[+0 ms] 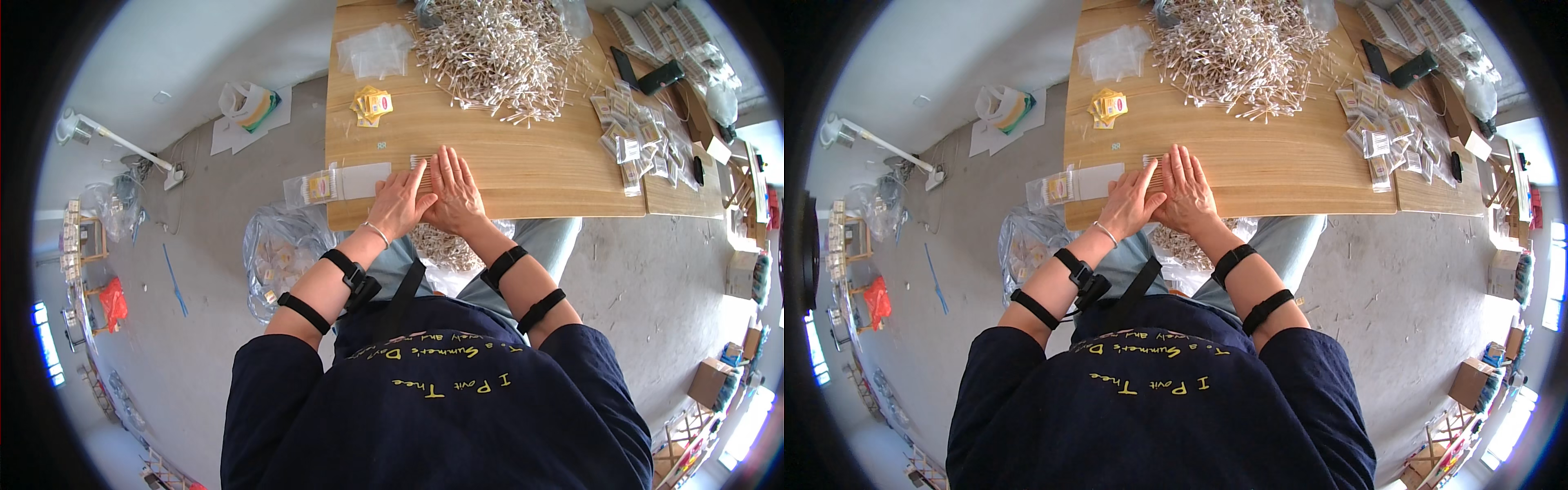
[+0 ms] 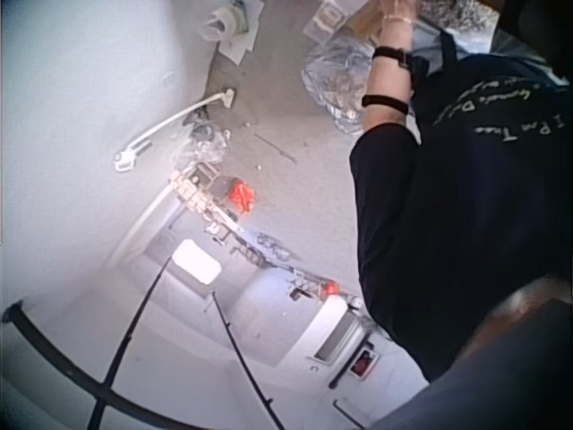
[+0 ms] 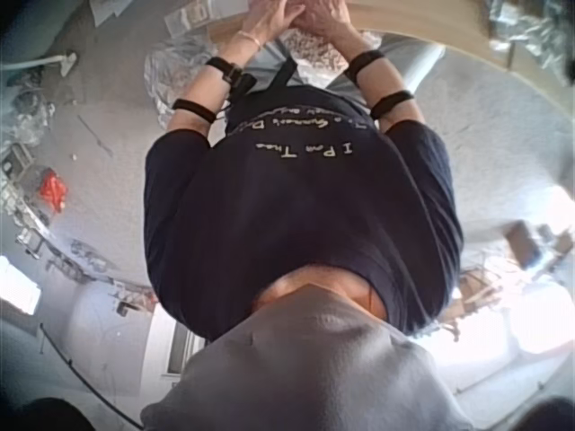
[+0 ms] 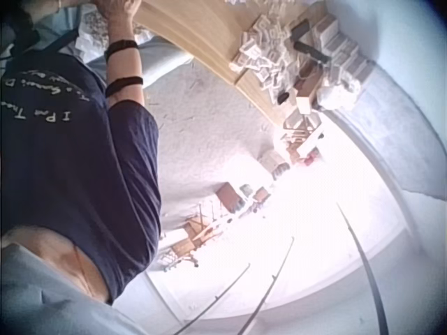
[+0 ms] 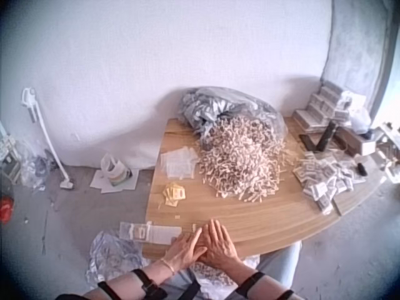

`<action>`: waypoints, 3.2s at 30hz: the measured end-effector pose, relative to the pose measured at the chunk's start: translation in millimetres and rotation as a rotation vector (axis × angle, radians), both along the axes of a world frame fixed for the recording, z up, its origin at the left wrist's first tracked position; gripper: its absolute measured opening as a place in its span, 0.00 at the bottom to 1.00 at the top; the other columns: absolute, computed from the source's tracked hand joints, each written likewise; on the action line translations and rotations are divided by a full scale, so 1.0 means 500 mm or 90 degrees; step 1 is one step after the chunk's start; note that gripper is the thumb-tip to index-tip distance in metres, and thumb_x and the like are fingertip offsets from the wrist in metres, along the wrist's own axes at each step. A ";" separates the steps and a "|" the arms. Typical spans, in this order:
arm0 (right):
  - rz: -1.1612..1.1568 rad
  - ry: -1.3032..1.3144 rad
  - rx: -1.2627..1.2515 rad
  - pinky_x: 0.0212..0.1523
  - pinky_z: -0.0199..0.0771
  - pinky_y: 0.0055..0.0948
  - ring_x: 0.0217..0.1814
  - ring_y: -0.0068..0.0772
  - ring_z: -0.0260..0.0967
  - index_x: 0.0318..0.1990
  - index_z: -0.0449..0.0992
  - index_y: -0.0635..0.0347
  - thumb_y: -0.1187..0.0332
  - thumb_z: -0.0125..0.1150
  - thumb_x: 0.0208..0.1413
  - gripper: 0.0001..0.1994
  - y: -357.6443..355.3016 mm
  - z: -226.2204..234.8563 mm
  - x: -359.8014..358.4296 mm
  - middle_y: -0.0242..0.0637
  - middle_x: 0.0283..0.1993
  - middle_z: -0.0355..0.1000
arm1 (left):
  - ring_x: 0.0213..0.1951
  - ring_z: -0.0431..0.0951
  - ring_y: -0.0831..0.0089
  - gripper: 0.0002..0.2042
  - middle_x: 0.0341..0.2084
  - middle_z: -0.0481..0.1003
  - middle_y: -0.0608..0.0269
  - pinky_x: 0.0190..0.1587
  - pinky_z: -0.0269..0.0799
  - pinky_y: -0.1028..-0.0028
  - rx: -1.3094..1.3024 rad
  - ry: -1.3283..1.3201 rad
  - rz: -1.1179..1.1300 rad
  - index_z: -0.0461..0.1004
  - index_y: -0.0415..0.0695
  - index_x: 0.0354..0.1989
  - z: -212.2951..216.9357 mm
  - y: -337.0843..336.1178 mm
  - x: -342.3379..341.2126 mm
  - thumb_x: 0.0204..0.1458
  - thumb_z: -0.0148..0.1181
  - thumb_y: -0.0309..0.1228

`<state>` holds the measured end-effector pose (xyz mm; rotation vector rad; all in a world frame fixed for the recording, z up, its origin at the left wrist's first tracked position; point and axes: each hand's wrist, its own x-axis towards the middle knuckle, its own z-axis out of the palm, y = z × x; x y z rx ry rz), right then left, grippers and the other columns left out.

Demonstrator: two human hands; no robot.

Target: Picking up cotton swabs from a pile, aligning them, and placing them into small plastic bags.

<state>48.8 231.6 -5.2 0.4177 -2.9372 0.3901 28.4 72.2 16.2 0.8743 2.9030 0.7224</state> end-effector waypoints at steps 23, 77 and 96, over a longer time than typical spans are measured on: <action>-0.002 -0.006 -0.002 0.72 0.30 0.42 0.76 0.48 0.32 0.66 0.50 0.69 0.37 0.52 0.45 0.50 -0.002 0.003 0.003 0.54 0.72 0.40 | 0.47 0.72 0.53 0.31 0.46 0.72 0.50 0.47 0.61 0.56 -0.030 -0.033 0.028 0.59 0.43 0.62 -0.010 0.010 -0.017 0.54 0.51 0.50; -0.003 -0.057 -0.024 0.73 0.30 0.40 0.75 0.45 0.34 0.66 0.50 0.71 0.33 0.53 0.43 0.53 0.009 0.044 0.001 0.49 0.71 0.44 | 0.31 0.76 0.53 0.02 0.26 0.74 0.53 0.35 0.72 0.61 0.045 -0.003 0.002 0.74 0.43 0.26 0.013 0.015 -0.212 0.47 0.57 0.27; -0.018 -0.012 -0.043 0.72 0.32 0.42 0.75 0.51 0.34 0.65 0.52 0.71 0.32 0.54 0.41 0.53 -0.001 0.024 0.004 0.55 0.71 0.41 | 0.46 0.73 0.51 0.11 0.42 0.73 0.49 0.49 0.68 0.62 0.344 0.044 0.073 0.72 0.40 0.46 -0.037 0.005 -0.094 0.56 0.50 0.27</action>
